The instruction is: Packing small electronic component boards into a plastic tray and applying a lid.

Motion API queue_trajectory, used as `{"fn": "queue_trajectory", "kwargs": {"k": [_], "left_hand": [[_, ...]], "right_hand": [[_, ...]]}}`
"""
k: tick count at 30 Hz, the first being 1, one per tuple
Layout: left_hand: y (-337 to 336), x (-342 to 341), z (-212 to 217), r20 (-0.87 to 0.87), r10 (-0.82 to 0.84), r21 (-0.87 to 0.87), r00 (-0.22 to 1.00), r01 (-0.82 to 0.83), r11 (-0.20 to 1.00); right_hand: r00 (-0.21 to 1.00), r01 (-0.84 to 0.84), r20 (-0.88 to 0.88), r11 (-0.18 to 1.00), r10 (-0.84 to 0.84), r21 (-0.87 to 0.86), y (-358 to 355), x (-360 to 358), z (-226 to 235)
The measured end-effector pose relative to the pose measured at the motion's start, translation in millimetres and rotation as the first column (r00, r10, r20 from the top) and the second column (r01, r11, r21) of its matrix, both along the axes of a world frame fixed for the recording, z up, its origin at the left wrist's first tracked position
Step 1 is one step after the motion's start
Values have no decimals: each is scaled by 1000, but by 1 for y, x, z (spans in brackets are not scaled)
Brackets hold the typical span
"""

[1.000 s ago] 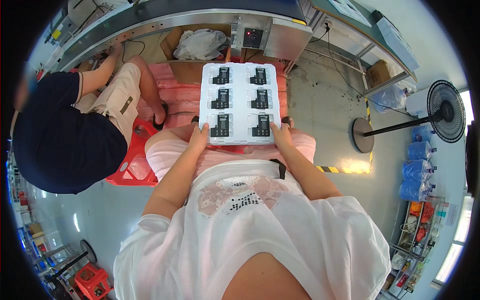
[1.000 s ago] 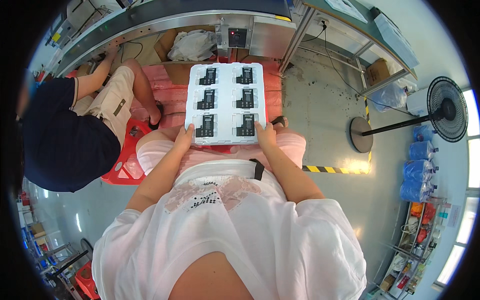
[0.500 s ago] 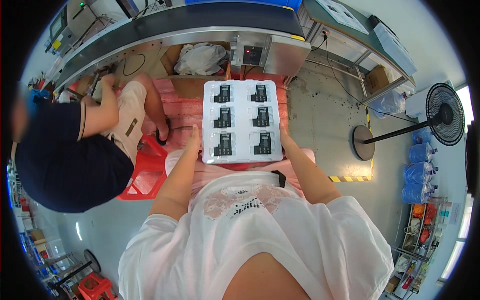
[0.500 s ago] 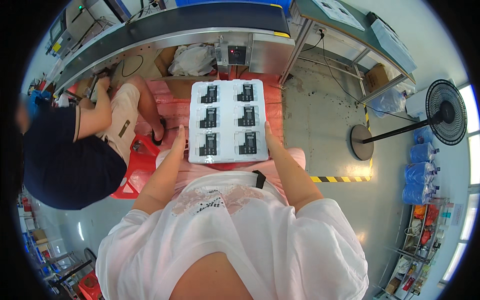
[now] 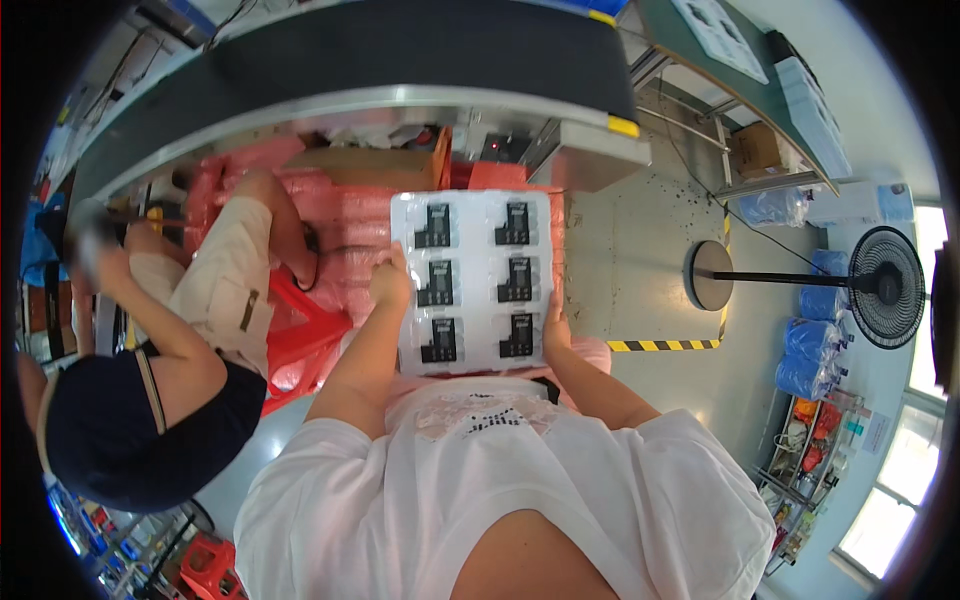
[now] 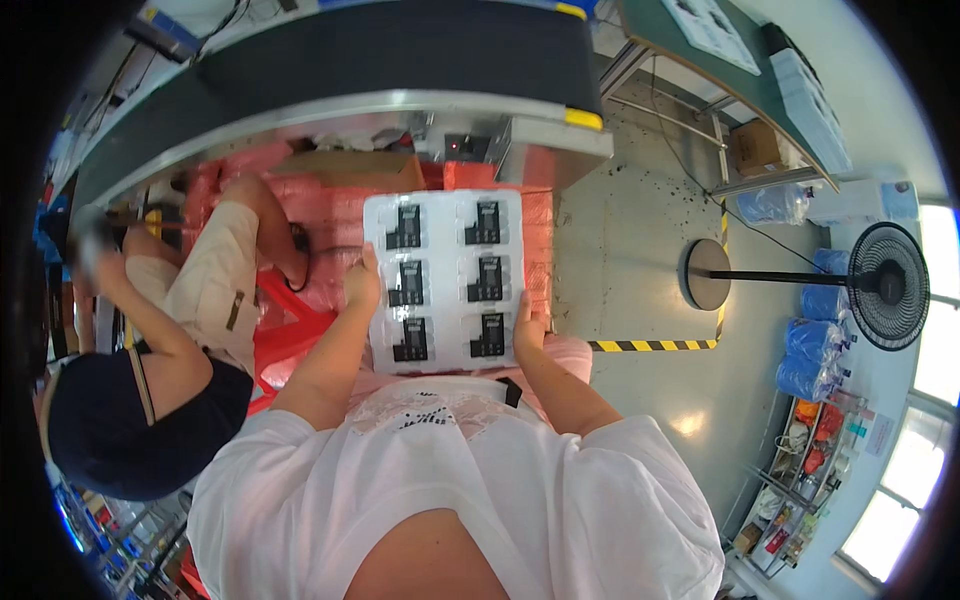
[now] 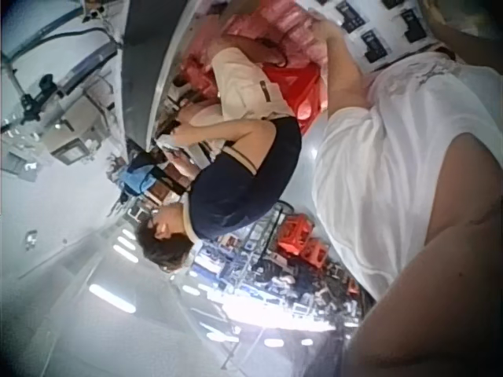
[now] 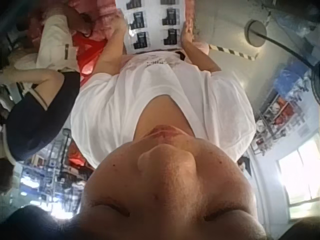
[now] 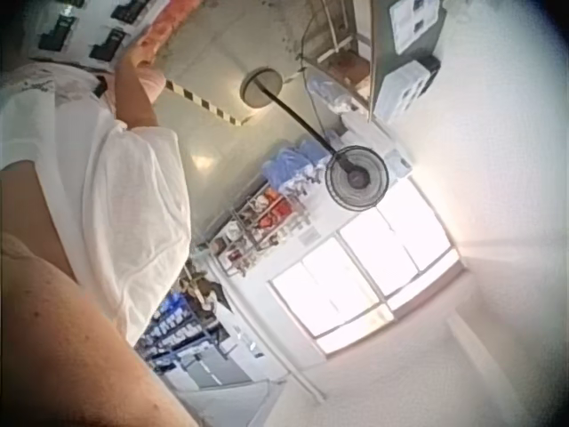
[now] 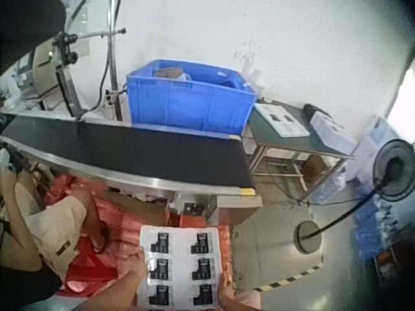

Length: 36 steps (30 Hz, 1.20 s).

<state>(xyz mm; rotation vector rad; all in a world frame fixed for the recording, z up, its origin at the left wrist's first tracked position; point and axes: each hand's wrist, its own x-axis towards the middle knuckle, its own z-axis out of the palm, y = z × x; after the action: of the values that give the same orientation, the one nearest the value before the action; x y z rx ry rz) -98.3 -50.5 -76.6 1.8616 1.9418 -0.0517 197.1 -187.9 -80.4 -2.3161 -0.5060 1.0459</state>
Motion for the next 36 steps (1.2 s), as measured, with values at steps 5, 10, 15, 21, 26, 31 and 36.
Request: {"fn": "queue_trajectory", "kwargs": {"k": [5,10,15,21,26,31,36], "left_hand": [[8,-8,25,258,365,-226,895,-311,923],[26,-1,22,396,446,-268,802,-364,892],[56,0,-24,385,495,-348,779,-374,860],[39,8,13,148,398,-92,906,-388,917],[-1,-11,-8,411,432,-76,803,-442,894],[-22,-46,-64,453,683,-519,573,-453,725],[-41,-65,-84,405,733,-670,546,-368,644]], "right_hand": [[987,-103,-143,970,73,-222,15,-14,81],[975,-140,-200,967,97,-214,4,2,62],[986,-128,-128,980,109,-152,2,1,51],[964,-184,-248,918,98,-350,-4,-16,94],[941,-144,-337,904,0,-403,-50,-30,28],[661,99,-729,984,-175,-146,-116,-24,-103],[532,124,-831,986,-160,-111,-29,-13,66]]}}
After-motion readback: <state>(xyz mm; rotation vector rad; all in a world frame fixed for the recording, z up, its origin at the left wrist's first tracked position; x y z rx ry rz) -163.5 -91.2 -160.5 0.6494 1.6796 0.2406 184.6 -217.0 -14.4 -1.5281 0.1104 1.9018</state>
